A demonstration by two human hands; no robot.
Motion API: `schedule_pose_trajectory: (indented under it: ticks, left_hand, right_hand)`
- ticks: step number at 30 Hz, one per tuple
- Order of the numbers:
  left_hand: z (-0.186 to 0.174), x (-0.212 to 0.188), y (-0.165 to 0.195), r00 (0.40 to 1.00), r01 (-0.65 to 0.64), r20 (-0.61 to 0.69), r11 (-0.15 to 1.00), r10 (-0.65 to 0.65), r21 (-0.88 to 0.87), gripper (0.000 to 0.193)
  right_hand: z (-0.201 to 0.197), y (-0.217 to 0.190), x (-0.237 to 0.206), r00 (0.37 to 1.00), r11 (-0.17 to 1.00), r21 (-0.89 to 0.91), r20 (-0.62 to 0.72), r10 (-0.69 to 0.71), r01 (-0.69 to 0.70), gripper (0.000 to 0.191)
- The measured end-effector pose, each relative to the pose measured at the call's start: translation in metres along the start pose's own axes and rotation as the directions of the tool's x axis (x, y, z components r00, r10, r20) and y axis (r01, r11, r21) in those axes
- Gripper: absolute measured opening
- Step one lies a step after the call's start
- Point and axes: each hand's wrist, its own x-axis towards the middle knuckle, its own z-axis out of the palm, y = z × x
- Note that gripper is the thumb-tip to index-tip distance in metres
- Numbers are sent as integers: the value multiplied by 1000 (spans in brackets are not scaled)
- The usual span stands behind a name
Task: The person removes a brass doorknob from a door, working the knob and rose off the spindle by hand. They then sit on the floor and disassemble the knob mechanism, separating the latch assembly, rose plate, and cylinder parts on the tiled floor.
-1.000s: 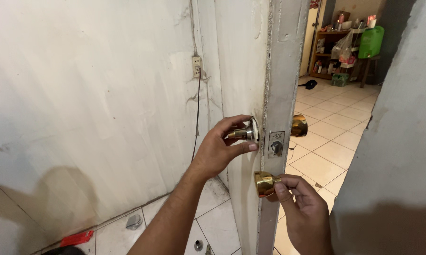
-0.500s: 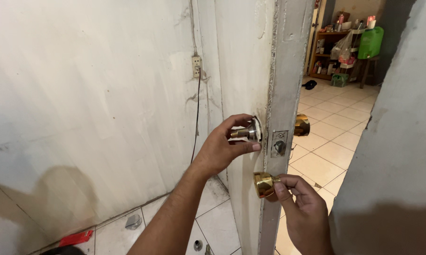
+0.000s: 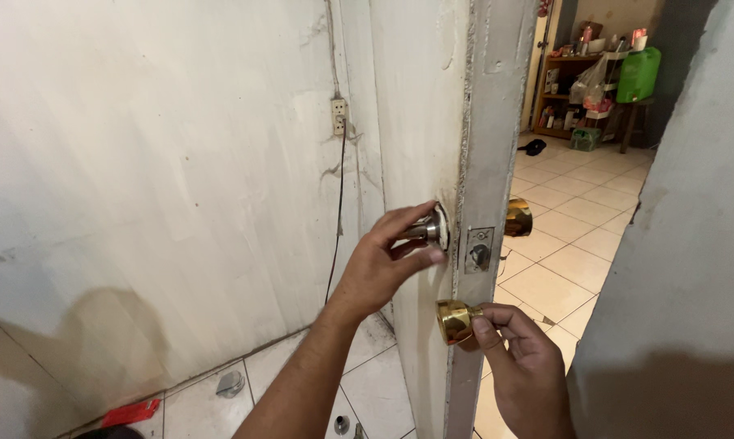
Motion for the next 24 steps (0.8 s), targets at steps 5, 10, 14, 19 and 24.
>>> schedule_pose_trajectory:
  ticks: [5,10,14,19,24]
  left_hand:
    - [7,3,-4,995,85,-44,988,-91,-126,60]
    - [4,6,1,999,-48,8,996,48,80,53]
    - [-2,6,4,999,-47,34,980,41,191,51]
    - [-1,5,2,994,99,29,992,-102,78,50]
    - [3,3,-2,1000,2,-5,998,-1,63,49]
  right_hand:
    - [-6,2,1,1000,1000,29,4,-6,6,23]
    - [-9,5,2,1000,999,41,-7,3,-2,23]
    - [-5,8,2,1000,998,61,-24,1,1,23]
    - [-2,4,3,1000,1000,5,-2,-2,2,23]
    - [-2,-2,1,1000,1000,-24,-10,19,-19,23]
